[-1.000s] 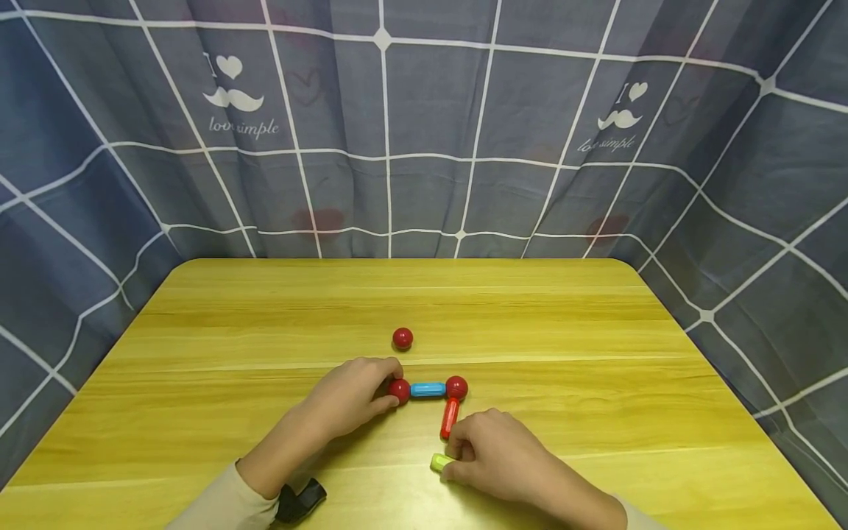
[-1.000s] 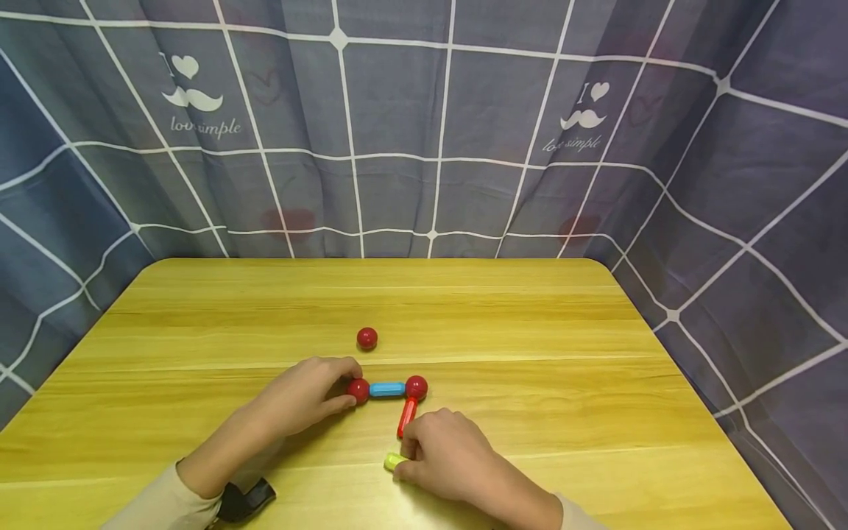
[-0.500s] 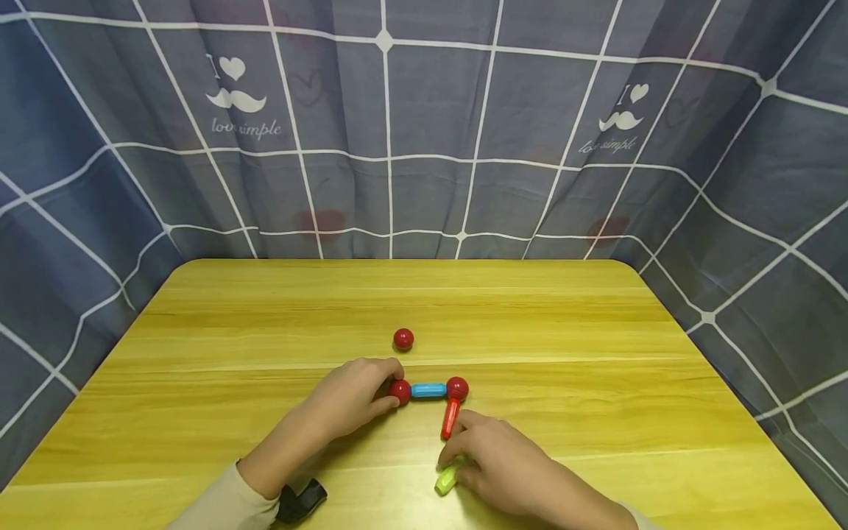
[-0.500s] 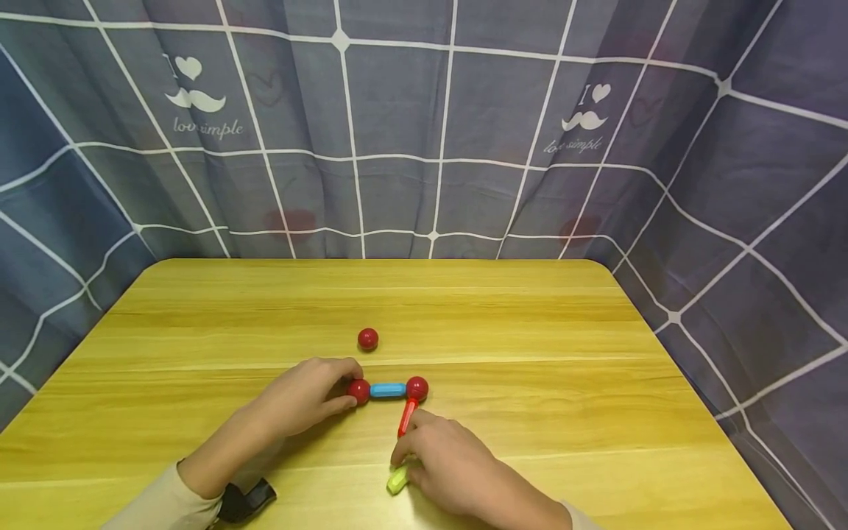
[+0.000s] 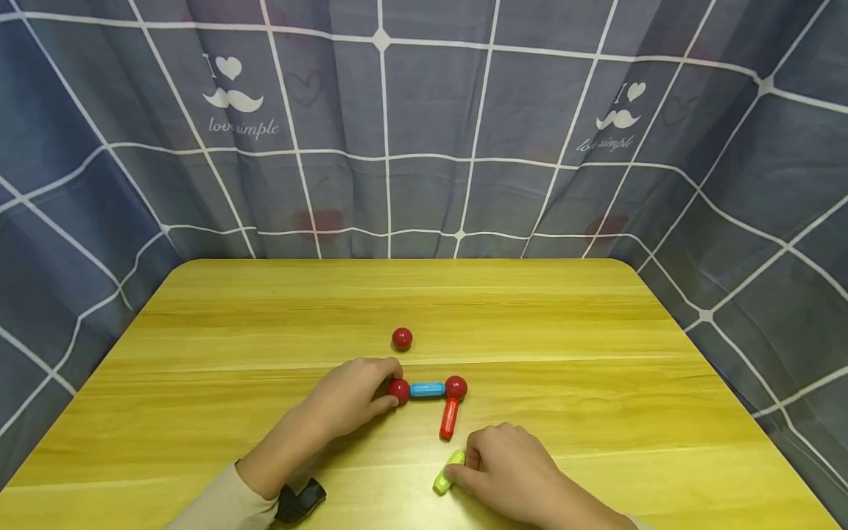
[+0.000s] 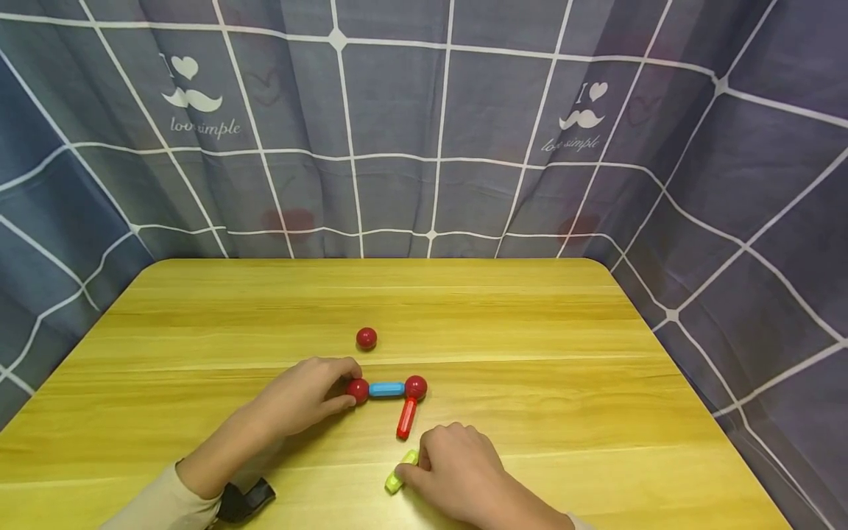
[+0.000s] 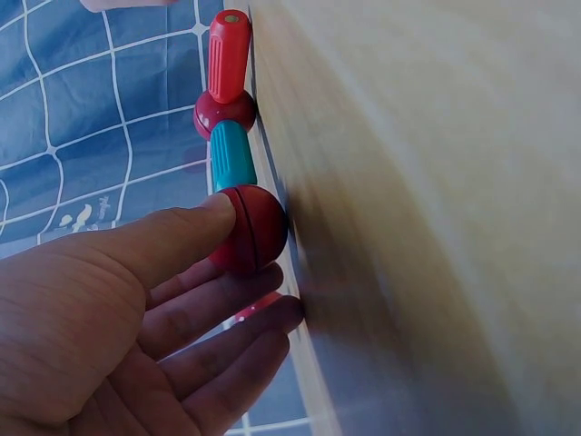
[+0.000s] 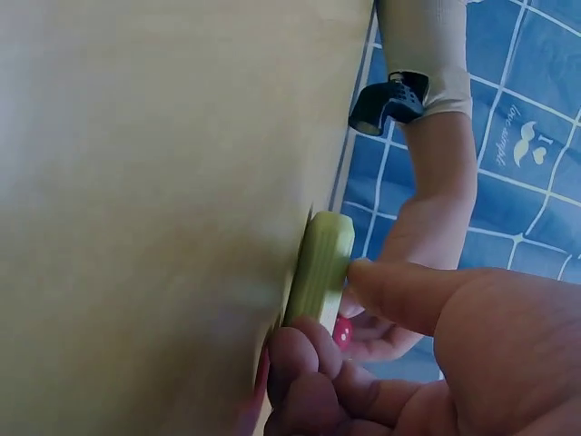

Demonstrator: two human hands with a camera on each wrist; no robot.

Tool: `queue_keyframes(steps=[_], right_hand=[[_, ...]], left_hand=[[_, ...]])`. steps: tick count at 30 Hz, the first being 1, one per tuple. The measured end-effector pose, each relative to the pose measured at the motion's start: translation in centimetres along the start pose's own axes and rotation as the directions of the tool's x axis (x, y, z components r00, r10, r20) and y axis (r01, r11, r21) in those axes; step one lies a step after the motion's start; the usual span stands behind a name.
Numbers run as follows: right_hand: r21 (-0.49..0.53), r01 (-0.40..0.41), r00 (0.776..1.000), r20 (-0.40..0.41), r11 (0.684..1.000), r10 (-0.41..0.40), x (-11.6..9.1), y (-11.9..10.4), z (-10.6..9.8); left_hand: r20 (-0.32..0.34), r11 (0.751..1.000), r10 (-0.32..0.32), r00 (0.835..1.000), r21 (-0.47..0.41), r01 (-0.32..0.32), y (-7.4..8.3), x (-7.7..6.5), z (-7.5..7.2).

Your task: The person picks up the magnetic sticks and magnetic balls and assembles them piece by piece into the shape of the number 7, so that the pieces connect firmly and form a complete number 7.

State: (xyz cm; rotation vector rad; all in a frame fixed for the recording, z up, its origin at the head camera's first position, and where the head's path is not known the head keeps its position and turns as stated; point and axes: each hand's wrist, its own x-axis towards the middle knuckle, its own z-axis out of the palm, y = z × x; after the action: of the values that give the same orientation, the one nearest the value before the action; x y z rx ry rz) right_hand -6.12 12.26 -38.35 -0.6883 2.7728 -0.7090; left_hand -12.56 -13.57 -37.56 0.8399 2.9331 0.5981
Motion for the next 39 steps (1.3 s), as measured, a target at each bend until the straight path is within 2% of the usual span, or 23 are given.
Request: queue_keyframes(steps=[8, 13, 39], right_hand=[[0.034, 0.018, 1.000, 0.020, 0.999, -0.019, 0.7, -0.1, 0.1], [0.045, 0.039, 0.999, 0.005, 0.998, -0.040, 1.1, -0.2, 0.1], [0.086, 0.035, 0.999, 0.007, 0.996, -0.036, 2.3, 0.0, 0.0]], left_hand=[[-0.004, 1.000, 0.006, 1.000, 0.001, -0.006, 0.0, 0.0, 0.1], [-0.013, 1.000, 0.014, 1.000, 0.001, -0.014, 0.1, 0.1, 0.1], [-0.008, 0.999, 0.002, 1.000, 0.036, -0.001, 0.0, 0.2, 0.3]])
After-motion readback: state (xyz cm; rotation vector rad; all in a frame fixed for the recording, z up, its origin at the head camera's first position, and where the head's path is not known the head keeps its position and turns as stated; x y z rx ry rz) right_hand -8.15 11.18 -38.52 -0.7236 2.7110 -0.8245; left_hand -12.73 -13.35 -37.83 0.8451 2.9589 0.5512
